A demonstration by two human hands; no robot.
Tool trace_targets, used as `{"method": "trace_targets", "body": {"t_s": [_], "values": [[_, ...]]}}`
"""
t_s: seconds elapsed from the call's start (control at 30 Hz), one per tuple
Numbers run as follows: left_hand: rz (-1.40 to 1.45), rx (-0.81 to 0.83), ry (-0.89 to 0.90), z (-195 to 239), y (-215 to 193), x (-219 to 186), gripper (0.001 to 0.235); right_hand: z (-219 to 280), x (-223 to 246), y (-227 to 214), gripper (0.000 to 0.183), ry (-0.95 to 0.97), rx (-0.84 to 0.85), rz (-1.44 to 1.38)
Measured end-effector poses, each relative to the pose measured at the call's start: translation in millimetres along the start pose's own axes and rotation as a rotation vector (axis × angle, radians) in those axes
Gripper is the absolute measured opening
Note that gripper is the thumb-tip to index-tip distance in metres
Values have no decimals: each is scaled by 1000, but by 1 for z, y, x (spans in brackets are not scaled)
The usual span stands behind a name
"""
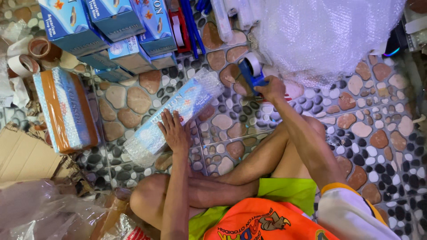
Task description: The person sits on the floor and wraps a rectangular box in bubble wrap, securing it with clear tape. They then open another box, remove a black object, and place it into a larger box. The person continues to wrap and tape additional boxes.
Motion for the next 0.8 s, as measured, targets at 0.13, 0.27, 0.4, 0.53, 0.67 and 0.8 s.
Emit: {"method": "trace_targets", "body": {"t_s": [0.13, 0.27, 0.4, 0.53, 0.67, 0.8], "values": [[-33, -67, 3, -2, 5, 1, 76, 15, 48, 7, 60, -76, -74, -149], [-51, -131, 49, 0, 2, 1, 70, 15, 81, 7, 48, -197, -79, -238], [-56, -189, 68, -1, -8, -12, 64, -56, 39, 69, 17, -134, -14, -472], [-108, -220, 51, -2, -12, -14, 68, 8, 59, 47, 30, -89, 65, -849], [-98, -225, 58, -3, -10, -16, 65, 28, 31, 52, 40, 19, -20, -993], [-119, -262, 74, -4, -13, -16, 63, 19, 15, 36, 38, 147, 5, 133]]}}
Point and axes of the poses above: each hand's wrist, its own z-axis away from the middle knuckle, its own y-axis out of the palm, x = y × z, the point moved 7 cm from there along -z, towards the middle knuckle, and after that the axes turned 9 degrees about z, right-handed, at the moved point
